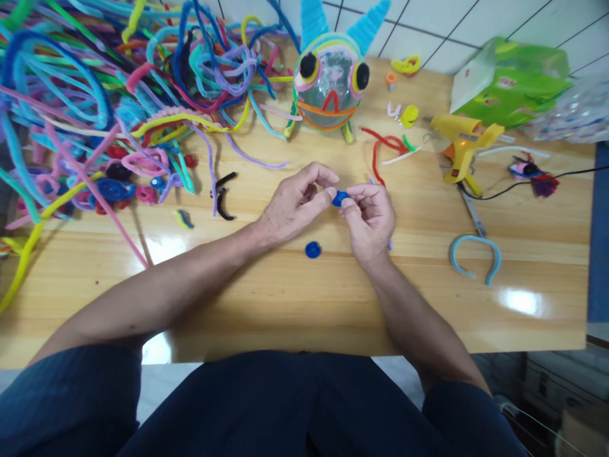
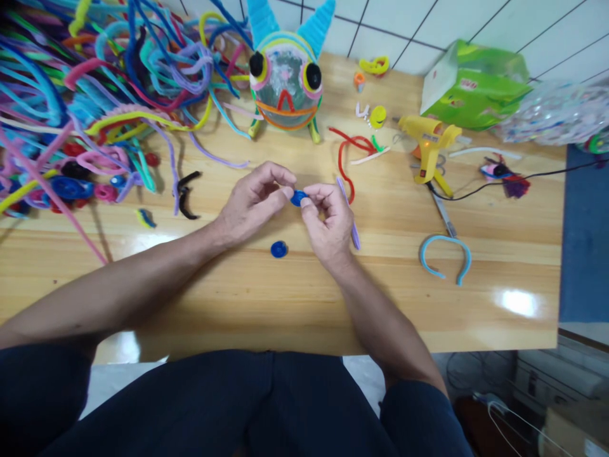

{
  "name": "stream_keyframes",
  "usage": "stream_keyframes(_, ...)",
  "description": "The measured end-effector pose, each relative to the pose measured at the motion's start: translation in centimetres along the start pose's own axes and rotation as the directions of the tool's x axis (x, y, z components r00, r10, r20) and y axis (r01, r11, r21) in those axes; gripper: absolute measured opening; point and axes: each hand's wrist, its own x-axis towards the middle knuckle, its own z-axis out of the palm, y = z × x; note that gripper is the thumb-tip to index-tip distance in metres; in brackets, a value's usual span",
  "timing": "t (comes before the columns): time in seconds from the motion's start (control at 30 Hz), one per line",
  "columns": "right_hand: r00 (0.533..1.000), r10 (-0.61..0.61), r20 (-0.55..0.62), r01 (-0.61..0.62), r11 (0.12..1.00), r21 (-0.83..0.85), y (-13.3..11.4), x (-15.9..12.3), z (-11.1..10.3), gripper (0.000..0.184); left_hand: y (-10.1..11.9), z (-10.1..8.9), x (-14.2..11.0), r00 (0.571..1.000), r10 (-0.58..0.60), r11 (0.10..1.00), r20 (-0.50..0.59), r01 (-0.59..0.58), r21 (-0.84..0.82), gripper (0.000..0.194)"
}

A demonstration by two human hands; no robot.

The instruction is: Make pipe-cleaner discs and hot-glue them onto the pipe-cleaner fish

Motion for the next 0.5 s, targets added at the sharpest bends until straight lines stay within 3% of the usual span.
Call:
stream_keyframes(0.2,1.0,-0.006,0.015,0.006,1.0,-0.003,0.17,-0.06,0.06,0.014,0.06,-0.06,0.08,0.999,0.034,0.997,0.036,-0.036,0.064,0.017)
stream_keyframes(0.5,1.0,0.006,-0.011,-0.005,0.997,0.074,-0.06,0.16,0.04,0.033,-0.64,0.35,0.36,1.0,-0.004,0.999,-0.029,0.003,-0.043,0.022)
